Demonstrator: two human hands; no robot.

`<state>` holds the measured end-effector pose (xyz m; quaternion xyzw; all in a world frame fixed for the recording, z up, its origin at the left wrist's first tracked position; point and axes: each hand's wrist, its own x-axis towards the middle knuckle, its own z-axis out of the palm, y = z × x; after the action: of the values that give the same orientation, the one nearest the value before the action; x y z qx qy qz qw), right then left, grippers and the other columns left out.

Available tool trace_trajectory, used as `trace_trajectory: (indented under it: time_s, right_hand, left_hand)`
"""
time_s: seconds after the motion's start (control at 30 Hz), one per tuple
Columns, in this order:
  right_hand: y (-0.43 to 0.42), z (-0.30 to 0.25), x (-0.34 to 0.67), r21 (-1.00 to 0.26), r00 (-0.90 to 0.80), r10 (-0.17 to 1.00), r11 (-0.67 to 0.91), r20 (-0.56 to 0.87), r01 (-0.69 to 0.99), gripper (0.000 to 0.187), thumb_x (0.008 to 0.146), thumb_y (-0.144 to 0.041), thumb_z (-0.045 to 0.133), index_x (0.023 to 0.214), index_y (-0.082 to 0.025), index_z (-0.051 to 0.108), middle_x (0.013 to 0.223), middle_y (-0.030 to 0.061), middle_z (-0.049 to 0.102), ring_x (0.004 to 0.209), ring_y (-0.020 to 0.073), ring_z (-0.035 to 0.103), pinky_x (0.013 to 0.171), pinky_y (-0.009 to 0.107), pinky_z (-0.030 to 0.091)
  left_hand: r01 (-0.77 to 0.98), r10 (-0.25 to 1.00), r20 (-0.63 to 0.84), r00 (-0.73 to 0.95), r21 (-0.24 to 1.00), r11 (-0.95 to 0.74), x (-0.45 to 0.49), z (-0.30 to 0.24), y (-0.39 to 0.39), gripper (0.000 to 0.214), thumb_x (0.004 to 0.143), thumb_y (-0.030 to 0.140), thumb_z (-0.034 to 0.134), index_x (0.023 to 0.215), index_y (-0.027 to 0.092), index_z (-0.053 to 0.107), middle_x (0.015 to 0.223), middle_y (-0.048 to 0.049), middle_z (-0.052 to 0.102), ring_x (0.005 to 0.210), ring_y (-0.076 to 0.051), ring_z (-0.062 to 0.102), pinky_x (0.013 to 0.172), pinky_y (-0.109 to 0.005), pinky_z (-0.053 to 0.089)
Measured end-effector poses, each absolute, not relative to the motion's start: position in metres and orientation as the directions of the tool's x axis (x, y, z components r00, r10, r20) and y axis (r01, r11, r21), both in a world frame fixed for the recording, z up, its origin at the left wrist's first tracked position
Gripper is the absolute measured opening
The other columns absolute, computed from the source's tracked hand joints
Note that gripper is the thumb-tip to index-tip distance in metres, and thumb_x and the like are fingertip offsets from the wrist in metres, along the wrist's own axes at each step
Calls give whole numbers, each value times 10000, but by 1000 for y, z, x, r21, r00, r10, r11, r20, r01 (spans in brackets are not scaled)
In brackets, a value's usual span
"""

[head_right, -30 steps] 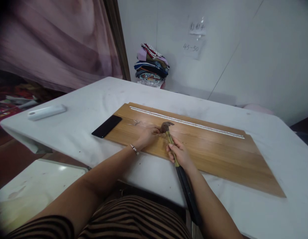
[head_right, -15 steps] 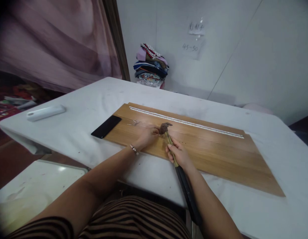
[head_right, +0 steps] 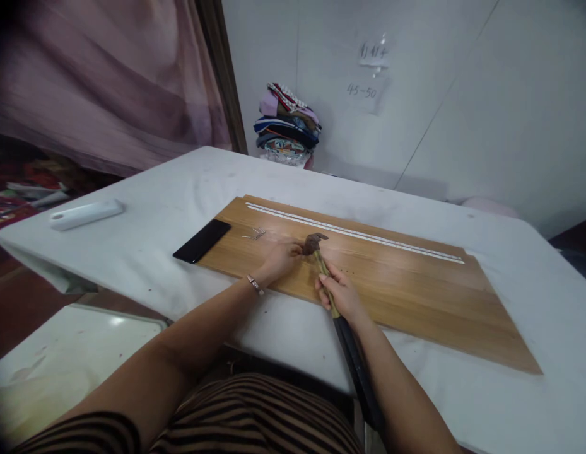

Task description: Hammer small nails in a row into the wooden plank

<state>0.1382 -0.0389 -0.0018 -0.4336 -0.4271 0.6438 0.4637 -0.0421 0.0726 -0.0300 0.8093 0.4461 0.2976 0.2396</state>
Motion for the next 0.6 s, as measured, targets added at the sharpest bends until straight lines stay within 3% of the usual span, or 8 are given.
trace_trajectory:
  time_s: [0.2,0.33,0.47,0.6]
  right_hand:
    - [-40,2,140,-950,-164,972,-202,-166,-240,559,774,-355,623,1301,-232,483,689,-44,570,350,41,413,306,172,308]
    - [-41,4,140,-944,-152,973,-207,-173,-255,559,767,-351,634,1291,-224,485,679,-42,565,356,47,412,308,176,310]
    - [-43,6,139,-925,-164,969,-226,-183,-304,497,762,-357,648,1224,-228,518,688,-38,563,369,43,404,310,169,304]
    - [-44,7,138,-926,-185,967,-226,-175,-303,442,778,-347,639,1191,-232,531,697,-31,564,383,46,407,316,172,310]
  left_hand:
    - [531,868,295,399,697,-482,-43,-32,73,169,742,159,610,878,193,703,1045,-32,691,989,-178,604,935,-318,436]
    - [433,927,301,223,821,-371,-51,-29,70,348,705,110,588,1042,159,661,1090,-59,672,1028,-180,595,934,-303,449]
    - [373,964,264,-17,896,-239,-59,-25,69,253,743,166,557,973,145,661,1022,-64,675,944,-178,611,843,-300,485]
    - [304,966,235,-108,933,-193,-61,-24,73,133,782,242,544,797,150,639,818,-32,661,773,-145,597,742,-269,473]
